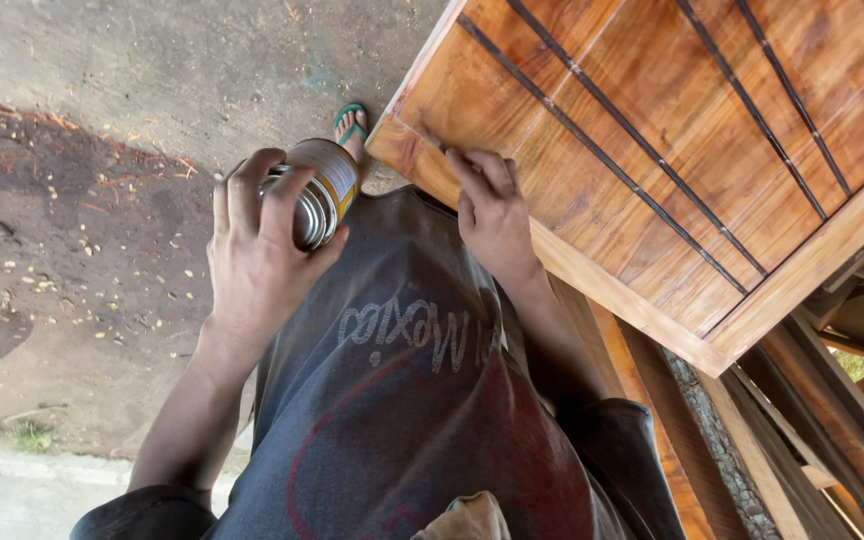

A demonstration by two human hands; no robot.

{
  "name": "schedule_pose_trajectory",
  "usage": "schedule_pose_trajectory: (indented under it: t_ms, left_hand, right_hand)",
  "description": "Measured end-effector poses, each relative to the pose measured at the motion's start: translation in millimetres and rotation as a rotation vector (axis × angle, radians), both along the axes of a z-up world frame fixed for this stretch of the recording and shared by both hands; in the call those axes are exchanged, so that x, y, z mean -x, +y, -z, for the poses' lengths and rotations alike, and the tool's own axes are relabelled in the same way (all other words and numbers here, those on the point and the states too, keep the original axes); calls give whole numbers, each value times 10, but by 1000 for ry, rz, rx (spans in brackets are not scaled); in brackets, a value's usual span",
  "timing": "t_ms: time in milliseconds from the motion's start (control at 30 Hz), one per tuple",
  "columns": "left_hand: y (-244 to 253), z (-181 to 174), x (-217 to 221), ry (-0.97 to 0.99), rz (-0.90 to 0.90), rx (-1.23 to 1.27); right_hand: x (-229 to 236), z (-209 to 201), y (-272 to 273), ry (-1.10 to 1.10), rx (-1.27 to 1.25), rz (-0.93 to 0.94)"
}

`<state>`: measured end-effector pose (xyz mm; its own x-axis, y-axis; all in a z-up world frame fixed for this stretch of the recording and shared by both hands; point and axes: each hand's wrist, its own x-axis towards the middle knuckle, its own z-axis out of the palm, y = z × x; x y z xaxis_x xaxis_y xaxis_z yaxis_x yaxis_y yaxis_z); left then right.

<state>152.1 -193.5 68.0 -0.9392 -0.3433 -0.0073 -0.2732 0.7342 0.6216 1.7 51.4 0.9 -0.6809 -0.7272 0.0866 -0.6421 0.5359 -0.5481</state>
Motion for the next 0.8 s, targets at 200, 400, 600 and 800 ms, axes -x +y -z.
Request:
schedule_pose_trajectory:
  t_ms: [200,400,600,800]
  left_hand:
    - [175,-44,280,160,186,20]
    - [643,0,795,236,481,43]
    - [929,206,1075,218,652,134]
    - [820,341,1038,201,729,-69]
  right_hand:
    - [16,-184,419,-207,3,398]
    - [-113,-477,743,-306,-90,677]
    - [-287,-853,933,-214,-73,742]
    - [-377,-1157,922,-183,-23,721]
